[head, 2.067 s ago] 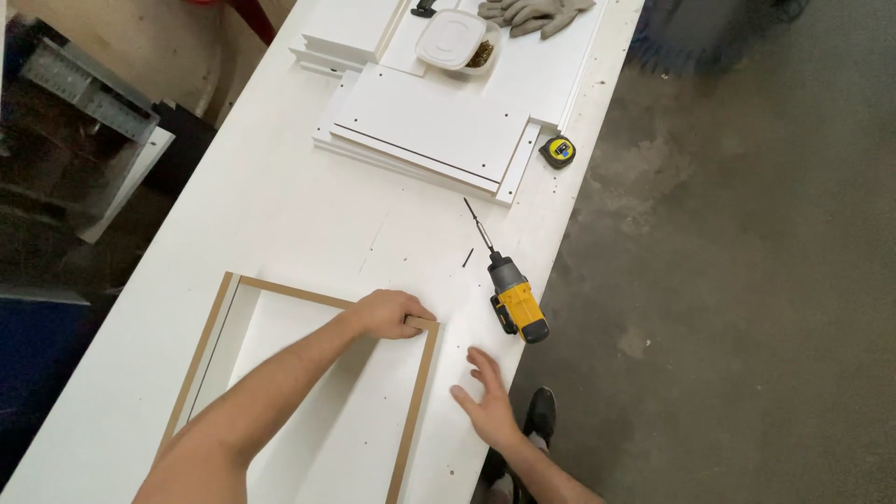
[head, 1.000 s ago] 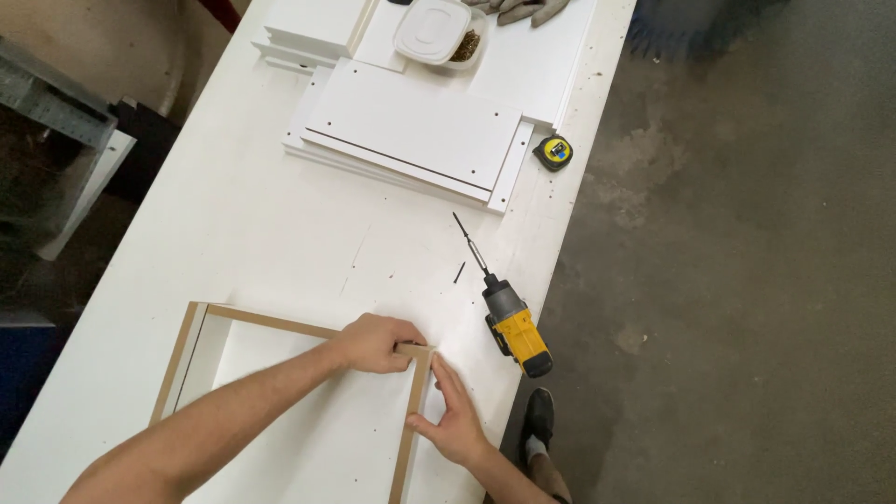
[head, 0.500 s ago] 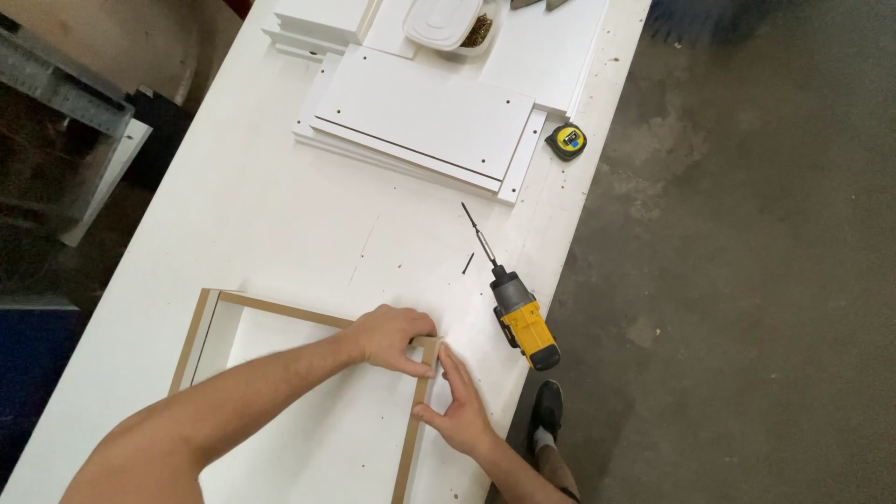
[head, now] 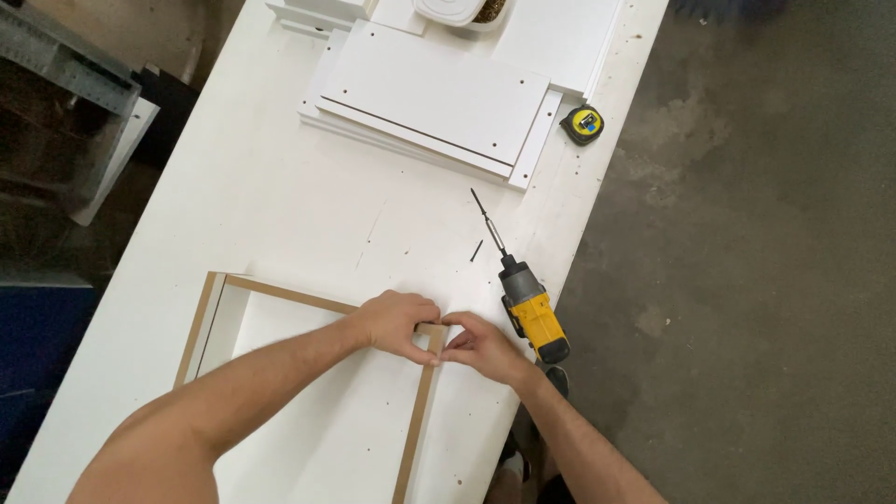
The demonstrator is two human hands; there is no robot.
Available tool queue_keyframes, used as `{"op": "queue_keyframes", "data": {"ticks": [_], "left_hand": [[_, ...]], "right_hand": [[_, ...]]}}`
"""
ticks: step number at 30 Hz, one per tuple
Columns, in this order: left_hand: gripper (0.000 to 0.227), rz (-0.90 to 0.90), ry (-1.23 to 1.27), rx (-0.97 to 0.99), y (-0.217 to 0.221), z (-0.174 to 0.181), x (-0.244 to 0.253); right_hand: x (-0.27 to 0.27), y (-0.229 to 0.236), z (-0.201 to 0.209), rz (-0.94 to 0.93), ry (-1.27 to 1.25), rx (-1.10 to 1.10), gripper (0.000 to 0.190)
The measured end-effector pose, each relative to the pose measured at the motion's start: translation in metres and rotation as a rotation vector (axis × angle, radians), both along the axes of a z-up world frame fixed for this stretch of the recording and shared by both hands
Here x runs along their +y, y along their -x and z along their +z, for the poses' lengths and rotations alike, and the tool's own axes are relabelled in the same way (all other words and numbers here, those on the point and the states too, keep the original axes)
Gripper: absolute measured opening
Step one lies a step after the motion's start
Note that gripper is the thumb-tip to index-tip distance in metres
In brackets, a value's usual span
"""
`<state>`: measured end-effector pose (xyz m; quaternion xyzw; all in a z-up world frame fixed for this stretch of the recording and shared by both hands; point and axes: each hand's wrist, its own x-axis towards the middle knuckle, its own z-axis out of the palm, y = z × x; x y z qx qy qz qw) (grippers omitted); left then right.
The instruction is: Assembling a wooden drawer by aligning frame components and fastening them together using a power drill and screws.
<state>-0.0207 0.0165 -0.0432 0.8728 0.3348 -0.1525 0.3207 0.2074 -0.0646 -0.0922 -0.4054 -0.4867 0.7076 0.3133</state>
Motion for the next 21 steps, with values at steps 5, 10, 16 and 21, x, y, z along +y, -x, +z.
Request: {"op": "queue_keyframes", "data": {"ticks": [5,10,16,21], "left_hand": [[0.084,0.043,0.046,0.031,-0.004,0.014,0.001],[0.071,0.028,0.012,-0.052,0.001,0.0,-0.001],[0.073,0.004,-0.03,-0.035,0.0,-0.001,0.0],[0.078,0.003,-0.007,-0.014,0.003,-0.009,0.003]], "right_hand": [[0.004,-0.001,0.011,0.016,0.022,0.012,0.064],[0.005,-0.002,0.0,0.053,-0.019,0.009,0.063],[0.004,0.0,-0.007,0.03,-0.007,0.024,0.063],[-0.043,-0.002,-0.03,-0.359,-0.15,-0.139,0.048]]}}
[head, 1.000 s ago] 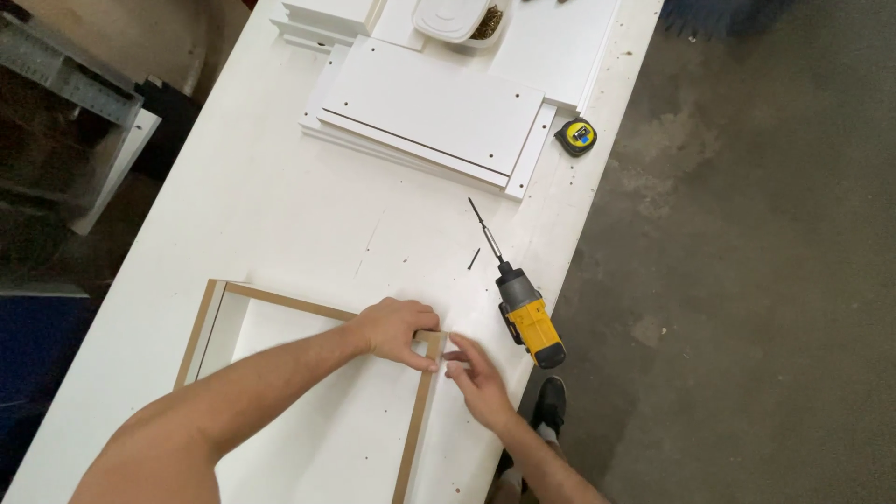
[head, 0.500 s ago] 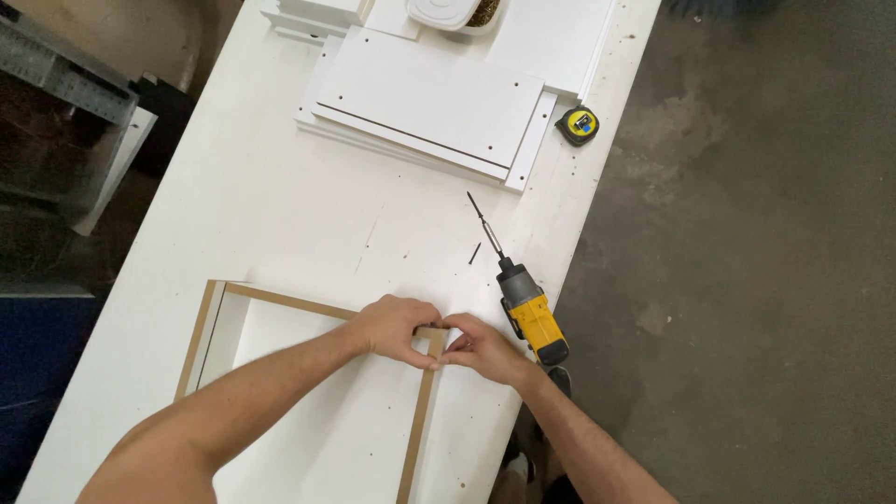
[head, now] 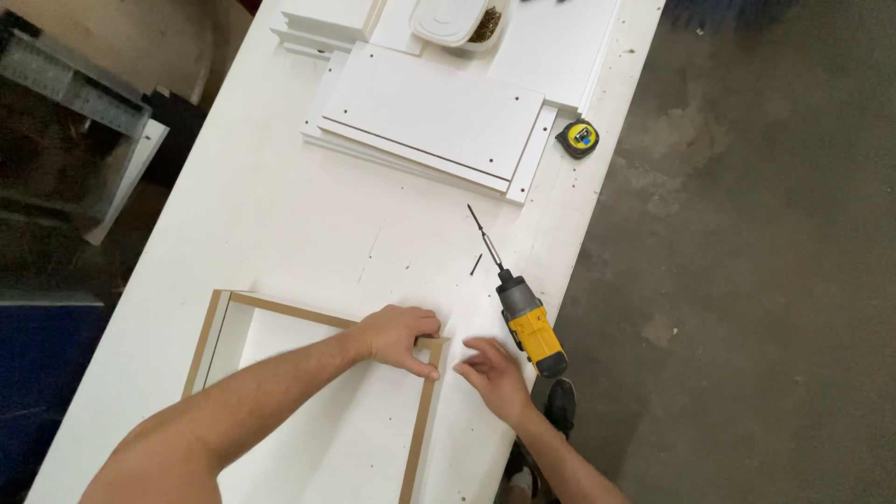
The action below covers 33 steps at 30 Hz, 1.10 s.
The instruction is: Assembling a wooden drawer by aligning frame components and fastening them together using a power drill and screws.
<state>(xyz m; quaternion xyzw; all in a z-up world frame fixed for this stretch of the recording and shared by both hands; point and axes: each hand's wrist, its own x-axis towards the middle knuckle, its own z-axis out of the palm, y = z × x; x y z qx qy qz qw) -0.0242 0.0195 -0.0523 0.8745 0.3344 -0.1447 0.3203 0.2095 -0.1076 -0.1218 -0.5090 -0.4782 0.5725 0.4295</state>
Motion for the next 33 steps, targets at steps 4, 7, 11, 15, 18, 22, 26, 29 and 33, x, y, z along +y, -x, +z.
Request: {"op": "queue_keyframes", "data": {"ticks": [4,7,11,15,18,22,26,29,33], "left_hand": [[0.081,0.029,0.221,0.084,-0.017,0.039,0.009],[0.07,0.026,0.2,0.106,-0.014,0.031,0.01],[0.068,0.036,0.188,0.043,-0.012,0.022,0.009],[0.067,0.056,0.188,0.011,-0.009,0.021,0.005],[0.069,0.052,0.213,0.021,-0.012,0.025,0.006],[0.073,0.072,0.241,0.107,-0.013,0.025,0.009],[0.063,0.032,0.211,0.073,-0.011,0.019,0.009],[0.067,0.021,0.196,0.06,-0.011,0.019,0.008],[0.061,0.038,0.228,0.122,-0.014,0.023,0.01]], "right_hand": [[-0.038,-0.033,0.025,-0.426,0.184,-0.177,0.019],[-0.015,-0.058,0.025,-0.467,-0.112,-0.447,0.066],[0.026,-0.076,0.04,-0.368,-0.453,-0.454,0.081],[0.038,-0.073,0.037,-0.214,-0.432,-0.02,0.047],[0.026,-0.077,0.001,-0.16,-0.412,0.121,0.03],[-0.01,-0.099,0.028,-0.264,0.334,-0.017,0.018],[-0.034,-0.129,0.069,-0.491,0.651,0.222,0.028],[-0.048,-0.151,0.045,-0.103,0.45,0.36,0.01],[-0.049,-0.138,0.038,-0.095,0.569,0.371,0.009]]}}
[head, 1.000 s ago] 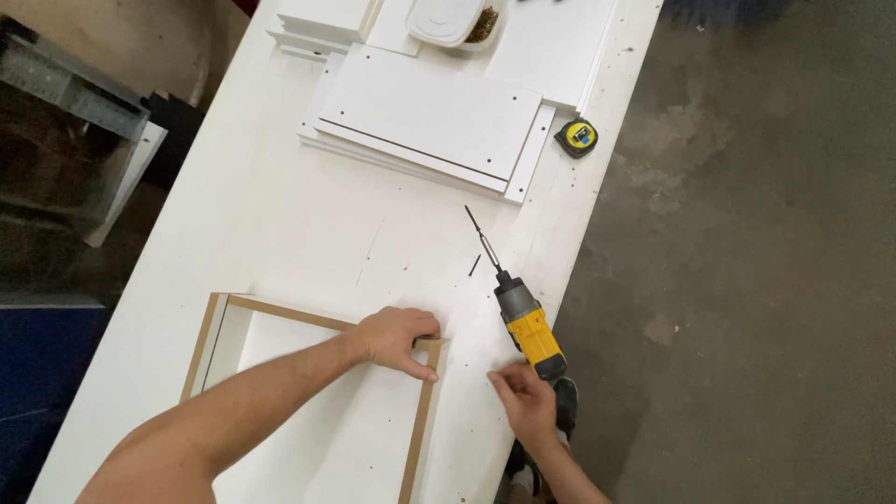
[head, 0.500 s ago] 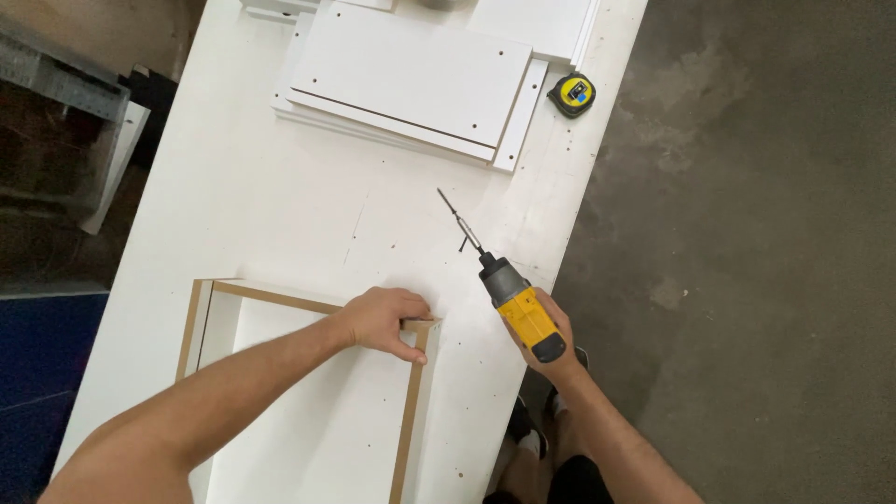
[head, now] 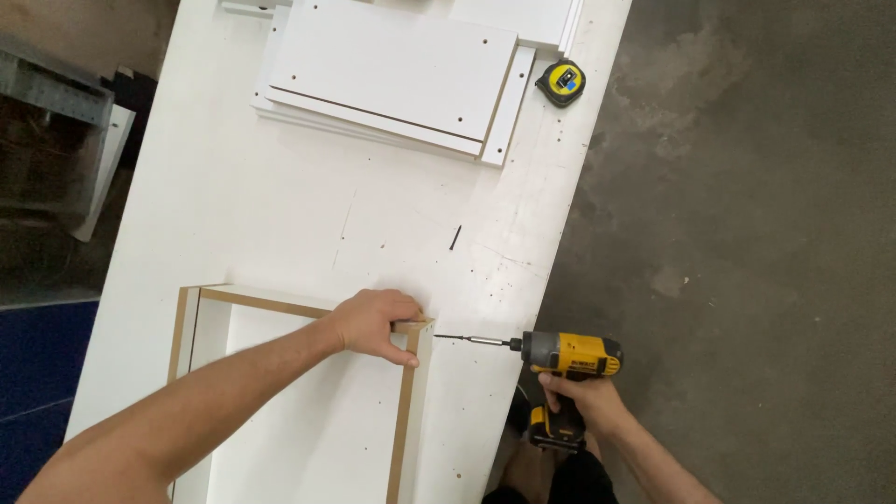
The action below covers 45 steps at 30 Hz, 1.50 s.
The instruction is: Assembling a wooden drawer by aligning frame components and fastening them together using a power drill and screws.
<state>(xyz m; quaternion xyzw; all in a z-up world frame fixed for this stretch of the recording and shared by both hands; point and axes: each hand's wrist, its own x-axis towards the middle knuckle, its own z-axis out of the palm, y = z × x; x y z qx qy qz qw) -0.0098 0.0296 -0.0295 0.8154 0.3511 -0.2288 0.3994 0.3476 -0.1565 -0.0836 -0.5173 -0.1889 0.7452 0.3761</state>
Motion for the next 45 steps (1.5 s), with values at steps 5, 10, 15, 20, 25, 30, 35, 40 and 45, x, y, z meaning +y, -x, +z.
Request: {"op": "queue_keyframes", "data": {"ticks": [5,10,15,20,25,30,35,40,45], "left_hand": [[0.061,0.014,-0.004,-0.033,0.001,0.002,-0.002],[0.067,0.01,0.004,-0.045,0.001,0.0,0.0],[0.064,0.02,-0.021,-0.091,0.004,-0.004,-0.004],[0.067,0.015,0.004,-0.041,0.002,-0.003,-0.004],[0.058,0.018,-0.032,-0.071,0.002,-0.002,-0.004],[0.054,0.028,-0.05,-0.056,0.003,-0.002,-0.005],[0.062,0.004,-0.056,-0.073,0.002,-0.003,-0.004],[0.058,0.019,-0.014,-0.058,-0.002,0.003,-0.002],[0.054,0.027,-0.03,-0.061,-0.001,0.004,-0.004]], "right_hand": [[-0.001,0.021,-0.005,0.011,0.07,0.019,0.026],[-0.005,0.023,-0.013,-0.067,0.238,0.046,0.018],[0.0,0.031,-0.004,-0.06,0.244,0.061,0.019],[0.007,0.034,0.004,-0.024,0.336,0.045,0.029],[-0.005,0.032,-0.025,0.041,0.277,0.115,0.034],[0.015,0.04,0.0,-0.004,0.305,0.089,0.013],[0.015,0.039,-0.007,-0.005,0.284,0.147,0.024],[0.03,0.042,0.02,-0.021,0.4,0.1,0.016],[0.013,0.047,0.004,-0.085,0.555,0.279,0.014]]}}
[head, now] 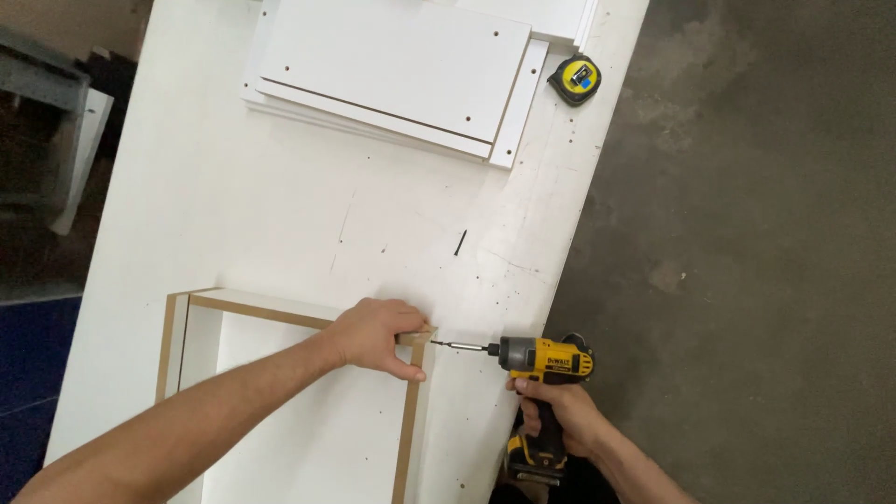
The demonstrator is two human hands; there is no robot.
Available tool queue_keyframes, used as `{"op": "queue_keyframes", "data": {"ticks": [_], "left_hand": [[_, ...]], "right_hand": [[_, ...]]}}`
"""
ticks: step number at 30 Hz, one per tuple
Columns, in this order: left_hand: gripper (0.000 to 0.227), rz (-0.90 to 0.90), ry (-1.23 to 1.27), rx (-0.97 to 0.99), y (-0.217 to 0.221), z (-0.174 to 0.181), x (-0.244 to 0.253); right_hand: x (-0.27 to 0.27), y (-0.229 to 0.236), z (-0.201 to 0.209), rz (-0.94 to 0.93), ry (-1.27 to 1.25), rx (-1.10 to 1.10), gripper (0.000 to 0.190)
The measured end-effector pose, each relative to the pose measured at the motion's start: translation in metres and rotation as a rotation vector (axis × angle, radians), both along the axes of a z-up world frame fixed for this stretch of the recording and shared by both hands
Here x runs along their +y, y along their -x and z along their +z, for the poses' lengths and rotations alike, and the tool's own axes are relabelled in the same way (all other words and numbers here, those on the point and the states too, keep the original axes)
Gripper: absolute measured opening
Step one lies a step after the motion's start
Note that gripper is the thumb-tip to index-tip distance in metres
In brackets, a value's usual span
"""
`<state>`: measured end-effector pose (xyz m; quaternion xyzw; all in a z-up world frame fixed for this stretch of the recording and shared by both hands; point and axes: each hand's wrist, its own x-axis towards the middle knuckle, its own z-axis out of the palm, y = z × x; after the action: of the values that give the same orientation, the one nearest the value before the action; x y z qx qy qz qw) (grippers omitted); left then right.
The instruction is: Assembling a wooden drawer by aligning frame components and fastening them together using a power drill and screws.
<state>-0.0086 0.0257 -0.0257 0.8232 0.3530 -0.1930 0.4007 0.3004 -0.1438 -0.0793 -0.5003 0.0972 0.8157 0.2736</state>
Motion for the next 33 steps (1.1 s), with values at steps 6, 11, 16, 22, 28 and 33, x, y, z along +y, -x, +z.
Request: {"op": "queue_keyframes", "data": {"ticks": [6,11,16,22,28,33], "left_hand": [[0.065,-0.009,-0.001,0.021,0.002,0.002,0.005],[0.062,-0.036,0.018,0.051,0.004,0.002,0.006],[0.055,-0.054,-0.024,-0.014,0.005,0.003,0.003],[0.041,-0.114,-0.054,-0.243,0.022,-0.015,0.003],[0.024,-0.196,-0.124,-0.167,0.021,-0.023,-0.001],[0.01,-0.163,-0.216,-0.236,0.019,-0.026,-0.005]], "right_hand": [[0.0,0.007,-0.01,0.008,0.017,0.057,0.018],[0.003,0.007,-0.005,0.033,0.063,0.069,0.019],[-0.001,0.01,-0.006,-0.026,0.012,0.052,0.014],[0.001,0.008,0.009,-0.024,0.146,0.144,0.018],[0.0,0.007,0.001,0.02,-0.085,-0.036,0.023],[-0.003,0.01,-0.002,0.027,-0.079,-0.025,0.015]]}}
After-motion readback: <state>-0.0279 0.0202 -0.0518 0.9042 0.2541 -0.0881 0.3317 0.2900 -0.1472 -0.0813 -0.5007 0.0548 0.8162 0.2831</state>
